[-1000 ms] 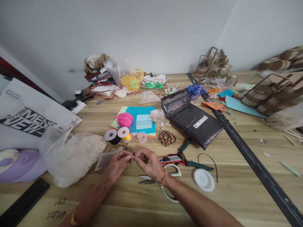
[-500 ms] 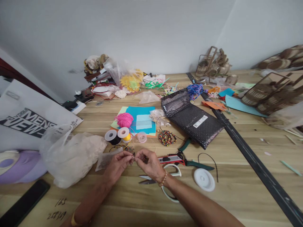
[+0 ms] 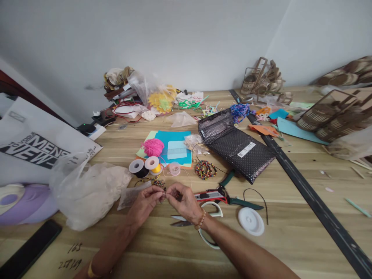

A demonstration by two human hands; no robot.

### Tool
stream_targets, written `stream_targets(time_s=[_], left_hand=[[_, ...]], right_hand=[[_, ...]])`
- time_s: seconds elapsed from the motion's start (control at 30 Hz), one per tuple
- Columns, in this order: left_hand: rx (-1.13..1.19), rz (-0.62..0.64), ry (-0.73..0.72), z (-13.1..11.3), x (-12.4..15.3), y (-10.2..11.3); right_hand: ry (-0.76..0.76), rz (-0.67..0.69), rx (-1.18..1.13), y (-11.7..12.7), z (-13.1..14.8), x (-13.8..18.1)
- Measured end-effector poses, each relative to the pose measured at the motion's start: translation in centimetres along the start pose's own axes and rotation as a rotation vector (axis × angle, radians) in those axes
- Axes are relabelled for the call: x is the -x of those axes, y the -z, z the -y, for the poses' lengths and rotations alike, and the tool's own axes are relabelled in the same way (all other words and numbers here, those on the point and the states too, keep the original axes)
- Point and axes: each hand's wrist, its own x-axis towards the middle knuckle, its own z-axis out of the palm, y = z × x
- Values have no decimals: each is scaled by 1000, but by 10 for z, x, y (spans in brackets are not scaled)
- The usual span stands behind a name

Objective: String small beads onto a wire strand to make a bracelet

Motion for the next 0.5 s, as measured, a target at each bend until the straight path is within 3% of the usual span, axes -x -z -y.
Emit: stream_targets(time_s=[0.5], left_hand=[[-137, -4, -22, 5, 0, 4]], right_hand=[[-5, 16, 24, 0, -3, 0]])
